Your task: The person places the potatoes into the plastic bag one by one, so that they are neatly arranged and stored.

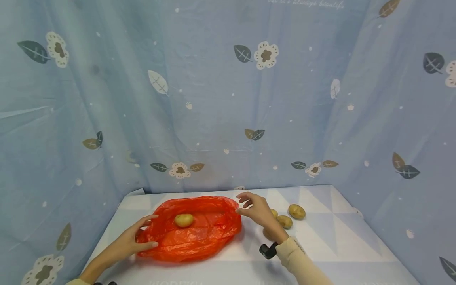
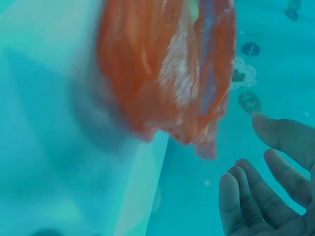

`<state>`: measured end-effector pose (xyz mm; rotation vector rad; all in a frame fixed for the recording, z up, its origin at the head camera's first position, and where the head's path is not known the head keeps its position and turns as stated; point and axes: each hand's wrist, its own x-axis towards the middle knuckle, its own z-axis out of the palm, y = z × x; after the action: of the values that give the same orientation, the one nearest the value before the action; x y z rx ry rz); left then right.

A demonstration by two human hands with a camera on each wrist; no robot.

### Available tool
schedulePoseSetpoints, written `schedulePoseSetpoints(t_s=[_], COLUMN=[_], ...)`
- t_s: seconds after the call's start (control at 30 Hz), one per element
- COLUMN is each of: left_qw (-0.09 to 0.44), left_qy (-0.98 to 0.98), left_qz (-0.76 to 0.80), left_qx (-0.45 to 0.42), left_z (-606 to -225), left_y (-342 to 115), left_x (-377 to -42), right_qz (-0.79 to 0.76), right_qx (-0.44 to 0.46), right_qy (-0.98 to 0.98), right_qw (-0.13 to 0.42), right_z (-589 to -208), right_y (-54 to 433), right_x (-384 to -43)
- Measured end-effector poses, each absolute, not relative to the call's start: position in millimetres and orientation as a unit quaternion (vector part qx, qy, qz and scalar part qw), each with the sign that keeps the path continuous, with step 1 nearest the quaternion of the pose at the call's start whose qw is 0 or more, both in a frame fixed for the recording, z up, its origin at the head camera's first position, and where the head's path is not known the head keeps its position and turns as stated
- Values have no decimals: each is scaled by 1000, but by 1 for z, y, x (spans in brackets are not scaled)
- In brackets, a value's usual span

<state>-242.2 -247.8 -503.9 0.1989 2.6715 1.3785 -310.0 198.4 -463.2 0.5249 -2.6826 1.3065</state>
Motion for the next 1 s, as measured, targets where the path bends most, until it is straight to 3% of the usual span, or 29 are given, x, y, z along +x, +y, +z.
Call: schedulePoseSetpoints(t_s=[0.43, 1.0], left_qw=[69, 68], left_qy=[878, 875], left_qz=[472, 471], left_qx=[51, 82], left_z=[-505, -506], left_y=[-256, -259], left_x=[-242, -242], right_qz=[421, 412], right_qx=[96, 96], right_qy=[-901, -904], right_qw=[49, 65], right_z=[-477, -492], right_y=[258, 293], right_x=[-287, -268])
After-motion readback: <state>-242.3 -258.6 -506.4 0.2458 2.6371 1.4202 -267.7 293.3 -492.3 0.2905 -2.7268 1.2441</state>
